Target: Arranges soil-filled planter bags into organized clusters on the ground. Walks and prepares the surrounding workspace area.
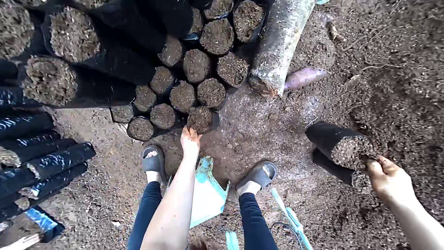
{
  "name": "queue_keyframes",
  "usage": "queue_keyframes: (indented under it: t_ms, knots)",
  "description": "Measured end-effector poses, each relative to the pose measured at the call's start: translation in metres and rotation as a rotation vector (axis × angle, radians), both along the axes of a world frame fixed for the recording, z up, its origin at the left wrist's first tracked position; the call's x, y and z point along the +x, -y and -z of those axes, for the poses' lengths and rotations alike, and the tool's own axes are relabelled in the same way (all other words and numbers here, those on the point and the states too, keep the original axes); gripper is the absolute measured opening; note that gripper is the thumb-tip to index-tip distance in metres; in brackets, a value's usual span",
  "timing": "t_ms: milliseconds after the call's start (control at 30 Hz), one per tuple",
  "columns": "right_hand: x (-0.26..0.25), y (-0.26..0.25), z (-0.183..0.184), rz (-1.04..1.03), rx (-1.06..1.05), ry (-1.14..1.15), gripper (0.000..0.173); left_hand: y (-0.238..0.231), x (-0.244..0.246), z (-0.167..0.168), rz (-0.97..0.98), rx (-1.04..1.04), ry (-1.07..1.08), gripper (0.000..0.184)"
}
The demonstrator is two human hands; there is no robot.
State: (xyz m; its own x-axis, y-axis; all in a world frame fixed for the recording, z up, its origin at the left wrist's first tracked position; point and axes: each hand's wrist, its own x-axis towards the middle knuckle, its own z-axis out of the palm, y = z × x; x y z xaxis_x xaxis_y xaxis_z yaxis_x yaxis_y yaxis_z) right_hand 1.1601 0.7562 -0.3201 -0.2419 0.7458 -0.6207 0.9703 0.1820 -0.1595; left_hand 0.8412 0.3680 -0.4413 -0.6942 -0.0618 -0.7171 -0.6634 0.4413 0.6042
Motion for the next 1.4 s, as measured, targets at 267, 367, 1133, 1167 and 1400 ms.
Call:
queue_keyframes:
  t_ms: [267, 367, 1133, 1167, 1400]
  knots:
    - [-0.057, 0.113, -0.053, -0.086, -0.014, -0.052, 0.047, 0.010, 0.001, 0.007, 0.209, -0.048, -0.163, 0.042]
    - [-0.085, 0.161, -0.066, -0.155, -0.068, -0.086, 0.044, 0.026, 0.005, -0.008, 0.214, 0.033, -0.010, 0.054]
    - [-0.302, 0.370, 0.076, 0.016, -0.467, 0.046, 0.043, 0.087, -0.021, 0.021, -0.584, 0.407, 0.568, 0.064]
    - [-0.300, 0.367, 0.074, 0.030, -0.512, 0.059, 0.049, 0.089, -0.017, 0.021, -0.597, 0.397, 0.566, 0.067]
    - [-0.298, 0.356, 0.096, 0.377, -0.799, 0.088, 0.077, 0.083, 0.002, -0.029, -0.389, 0.371, 0.406, 0.068]
